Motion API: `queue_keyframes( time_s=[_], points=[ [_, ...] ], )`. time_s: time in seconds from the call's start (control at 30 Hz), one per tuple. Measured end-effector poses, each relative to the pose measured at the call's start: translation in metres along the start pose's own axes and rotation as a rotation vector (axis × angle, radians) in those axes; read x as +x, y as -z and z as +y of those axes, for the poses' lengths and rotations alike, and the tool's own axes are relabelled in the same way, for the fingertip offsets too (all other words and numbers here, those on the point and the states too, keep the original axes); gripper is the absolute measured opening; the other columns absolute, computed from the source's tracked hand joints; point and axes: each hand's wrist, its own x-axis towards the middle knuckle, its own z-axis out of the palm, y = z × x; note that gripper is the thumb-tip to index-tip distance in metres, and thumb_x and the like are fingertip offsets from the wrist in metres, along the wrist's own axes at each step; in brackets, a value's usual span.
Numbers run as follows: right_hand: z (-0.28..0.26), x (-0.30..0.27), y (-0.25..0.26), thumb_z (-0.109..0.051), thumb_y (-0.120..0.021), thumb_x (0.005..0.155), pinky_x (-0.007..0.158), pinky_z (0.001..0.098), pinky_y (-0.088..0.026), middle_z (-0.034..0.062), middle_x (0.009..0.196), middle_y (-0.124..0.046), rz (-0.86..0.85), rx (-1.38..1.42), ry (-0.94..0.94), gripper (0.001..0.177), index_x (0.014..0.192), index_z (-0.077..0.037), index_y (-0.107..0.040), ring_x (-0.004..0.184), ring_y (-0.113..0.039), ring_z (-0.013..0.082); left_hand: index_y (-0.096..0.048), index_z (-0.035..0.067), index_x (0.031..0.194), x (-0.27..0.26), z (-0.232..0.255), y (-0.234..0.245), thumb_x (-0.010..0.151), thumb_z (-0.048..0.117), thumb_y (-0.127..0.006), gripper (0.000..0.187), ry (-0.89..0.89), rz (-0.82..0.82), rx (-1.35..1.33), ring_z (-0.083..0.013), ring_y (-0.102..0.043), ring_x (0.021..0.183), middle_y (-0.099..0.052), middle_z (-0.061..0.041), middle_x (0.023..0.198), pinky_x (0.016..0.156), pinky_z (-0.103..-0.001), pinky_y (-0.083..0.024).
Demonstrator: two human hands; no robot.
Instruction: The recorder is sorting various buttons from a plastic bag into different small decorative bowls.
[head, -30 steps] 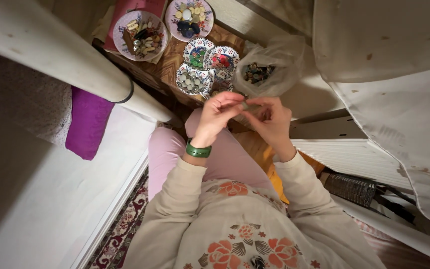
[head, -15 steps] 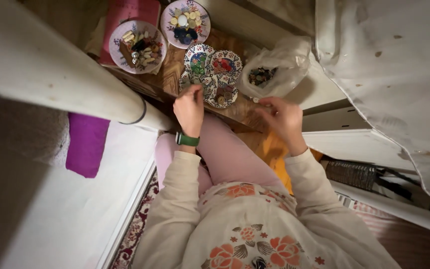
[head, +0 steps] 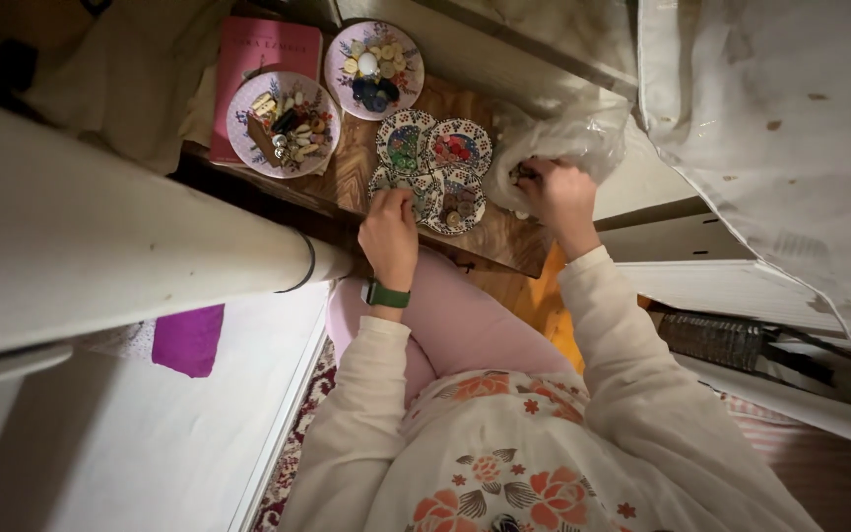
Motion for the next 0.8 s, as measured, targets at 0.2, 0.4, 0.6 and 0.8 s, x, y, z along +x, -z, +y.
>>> queue_keyframes(
  time_s=[0.2,0.4,0.6,0.8],
  points=[
    [0.017,0.002,-0.013,-0.034,-0.083,0.082,0.063,0.0464,-0.055,0.0132,0.085,-0.074,-0.042,0.018,-0.082,0.024,0.100,-0.018,-0.082,0.072,-0.070,0.0347,-0.074,0.014,0.098,0.006,0.018,0.009,0.092,0.014,-0.072,0.006,0.015,0.015,0.005,-0.0287,-0.074,0.076,-0.074,-0.005,0.100,0.063,-0.039,-0.059],
    [0.030,0.007,-0.018,-0.032,-0.078,0.085,0.067,0.0466,-0.056,0.0097,0.088,-0.077,-0.146,0.090,-0.212,0.020,0.098,-0.019,-0.082,0.077,-0.072,0.0336,-0.073,0.013,0.101,-0.004,0.061,0.014,0.093,0.017,-0.074,0.009,-0.020,0.037,-0.055,-0.0297,-0.073,0.079,-0.074,-0.006,0.101,0.065,-0.038,-0.057],
    [0.055,-0.001,-0.001,-0.033,-0.082,0.090,0.067,0.0414,-0.056,0.0114,0.089,-0.077,-0.039,0.348,-0.221,0.023,0.101,-0.012,-0.083,0.078,-0.072,0.0318,-0.074,0.012,0.100,-0.011,0.109,0.007,0.091,0.016,-0.077,0.010,-0.071,0.019,-0.194,-0.0256,-0.074,0.076,-0.075,-0.005,0.094,0.066,-0.035,-0.057],
    [0.074,-0.017,0.041,-0.022,-0.080,0.091,0.049,0.0226,-0.027,0.0004,0.078,-0.068,-0.415,1.260,-0.752,0.023,0.100,0.000,-0.080,0.056,-0.041,0.0048,-0.076,0.009,0.112,-0.025,0.135,-0.038,0.094,0.014,-0.075,0.019,-0.072,-0.179,-0.447,-0.0142,-0.076,0.078,-0.079,-0.006,0.093,0.070,-0.027,-0.059]
  ],
)
